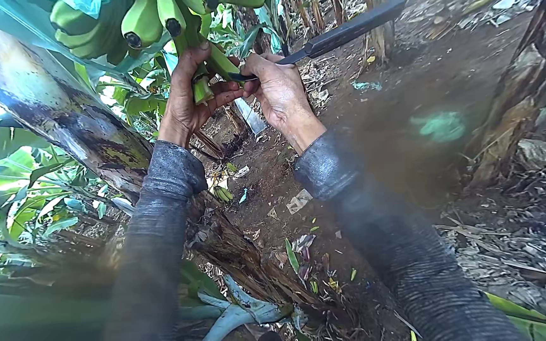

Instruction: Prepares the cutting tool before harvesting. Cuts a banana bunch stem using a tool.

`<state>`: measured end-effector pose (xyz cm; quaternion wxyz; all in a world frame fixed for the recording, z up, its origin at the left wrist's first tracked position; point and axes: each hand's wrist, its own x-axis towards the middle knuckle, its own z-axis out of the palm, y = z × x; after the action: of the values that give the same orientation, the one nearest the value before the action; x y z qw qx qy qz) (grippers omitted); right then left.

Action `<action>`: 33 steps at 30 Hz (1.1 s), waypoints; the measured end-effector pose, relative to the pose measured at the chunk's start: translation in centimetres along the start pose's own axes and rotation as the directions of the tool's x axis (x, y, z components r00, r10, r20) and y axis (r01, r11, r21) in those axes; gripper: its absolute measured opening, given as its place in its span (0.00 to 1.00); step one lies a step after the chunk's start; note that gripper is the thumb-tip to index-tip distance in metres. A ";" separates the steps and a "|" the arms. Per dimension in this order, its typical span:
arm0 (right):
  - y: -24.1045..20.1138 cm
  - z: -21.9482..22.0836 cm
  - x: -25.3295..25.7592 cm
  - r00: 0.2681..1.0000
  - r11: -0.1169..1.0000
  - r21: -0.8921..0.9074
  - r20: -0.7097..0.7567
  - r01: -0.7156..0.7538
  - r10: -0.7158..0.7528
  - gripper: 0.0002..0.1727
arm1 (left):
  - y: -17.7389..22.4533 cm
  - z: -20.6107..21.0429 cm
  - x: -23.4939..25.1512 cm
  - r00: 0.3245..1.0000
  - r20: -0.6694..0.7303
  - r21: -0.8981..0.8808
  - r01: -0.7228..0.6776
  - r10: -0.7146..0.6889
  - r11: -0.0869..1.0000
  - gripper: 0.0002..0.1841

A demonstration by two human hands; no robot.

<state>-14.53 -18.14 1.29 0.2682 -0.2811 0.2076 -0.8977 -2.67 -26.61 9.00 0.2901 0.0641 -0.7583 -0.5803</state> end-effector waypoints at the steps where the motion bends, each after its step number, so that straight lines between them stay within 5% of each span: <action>1: -0.1 0.0 -0.1 1.000 1.000 0.008 -0.004 -0.009 0.009 0.07 | 0.0 -0.1 0.0 1.000 -0.001 -0.004 -0.002 0.002 1.000 0.17; 20: 0.3 -0.3 0.0 1.000 0.997 0.071 -0.017 -0.021 0.023 0.06 | 0.0 0.1 -0.1 1.000 -0.017 -0.022 0.003 -0.003 1.000 0.16; 33: -0.3 -1.6 -1.3 0.998 0.995 -0.091 -0.060 -0.029 0.024 0.09 | 0.0 -0.2 -0.1 0.999 0.045 -0.013 -0.003 0.004 1.000 0.15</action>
<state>-14.67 -16.79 -0.27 0.2606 -0.2638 0.2604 -0.8915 -2.55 -26.74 8.97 0.2742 0.0478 -0.7611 -0.5859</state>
